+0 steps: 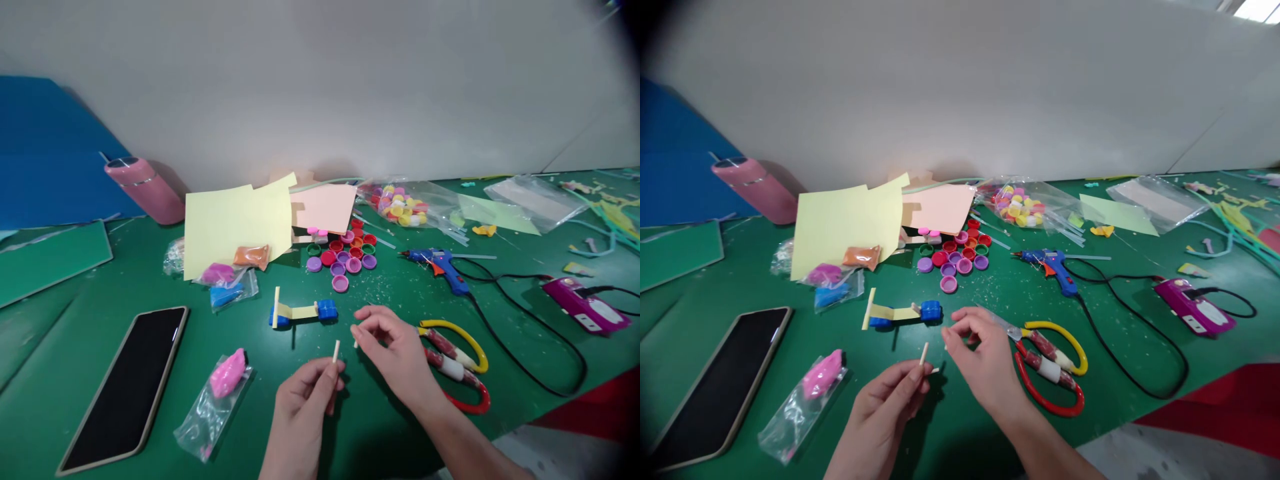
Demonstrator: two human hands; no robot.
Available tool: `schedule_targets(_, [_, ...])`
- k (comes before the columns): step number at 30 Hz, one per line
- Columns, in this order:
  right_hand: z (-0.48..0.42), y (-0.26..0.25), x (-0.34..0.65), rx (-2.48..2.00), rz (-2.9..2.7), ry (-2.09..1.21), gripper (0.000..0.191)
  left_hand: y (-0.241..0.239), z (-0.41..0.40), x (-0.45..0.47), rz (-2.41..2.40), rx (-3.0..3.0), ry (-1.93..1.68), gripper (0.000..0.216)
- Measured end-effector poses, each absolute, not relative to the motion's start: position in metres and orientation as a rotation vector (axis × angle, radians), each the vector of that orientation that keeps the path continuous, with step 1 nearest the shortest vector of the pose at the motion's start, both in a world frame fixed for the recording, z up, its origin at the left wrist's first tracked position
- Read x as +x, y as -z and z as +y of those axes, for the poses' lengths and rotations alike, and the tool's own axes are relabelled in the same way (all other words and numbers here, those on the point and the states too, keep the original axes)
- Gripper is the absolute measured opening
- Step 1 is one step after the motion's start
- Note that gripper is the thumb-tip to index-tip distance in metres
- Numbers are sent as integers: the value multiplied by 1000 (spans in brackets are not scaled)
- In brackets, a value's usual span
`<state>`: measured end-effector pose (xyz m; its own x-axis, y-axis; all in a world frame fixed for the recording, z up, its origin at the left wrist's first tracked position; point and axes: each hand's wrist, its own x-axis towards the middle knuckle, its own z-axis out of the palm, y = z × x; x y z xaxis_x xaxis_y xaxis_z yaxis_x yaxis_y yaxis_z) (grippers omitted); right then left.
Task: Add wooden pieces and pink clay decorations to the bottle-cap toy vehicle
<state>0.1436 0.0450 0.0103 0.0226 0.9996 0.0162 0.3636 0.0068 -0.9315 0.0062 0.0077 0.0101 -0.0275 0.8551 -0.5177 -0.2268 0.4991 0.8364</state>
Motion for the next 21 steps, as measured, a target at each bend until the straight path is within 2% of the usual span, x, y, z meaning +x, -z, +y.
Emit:
schedule_targets(3, [47, -8, 147, -1577, -1983, -662, 14, -10, 7, 0, 1370, 589, -982, 18])
schedule_targets(5, [47, -4, 143, -1579, -2204, -583, 14, -12, 7, -2, 1386, 564, -1026, 19])
schedule_targets(10, [46, -1, 139, -1579, -2248, -563, 12, -16, 6, -3, 1381, 555, -1075, 20])
schedule_targets(12, [42, -5, 151, -1604, -2195, -527, 18, -17, 5, -4, 1381, 558, -1087, 18])
schedule_targets(15, [29, -11, 188, -1770, -2070, -481, 17, -16, 7, -7, 1377, 547, -1125, 15])
schedule_targets(18, [9, -6, 233, -1911, -2028, -430, 24, -16, 9, -8, 1379, 539, -1157, 16])
schedule_targets(21, [-6, 8, 264, -1935, -2111, -323, 48, -18, 12, -7, 1377, 561, -1178, 18])
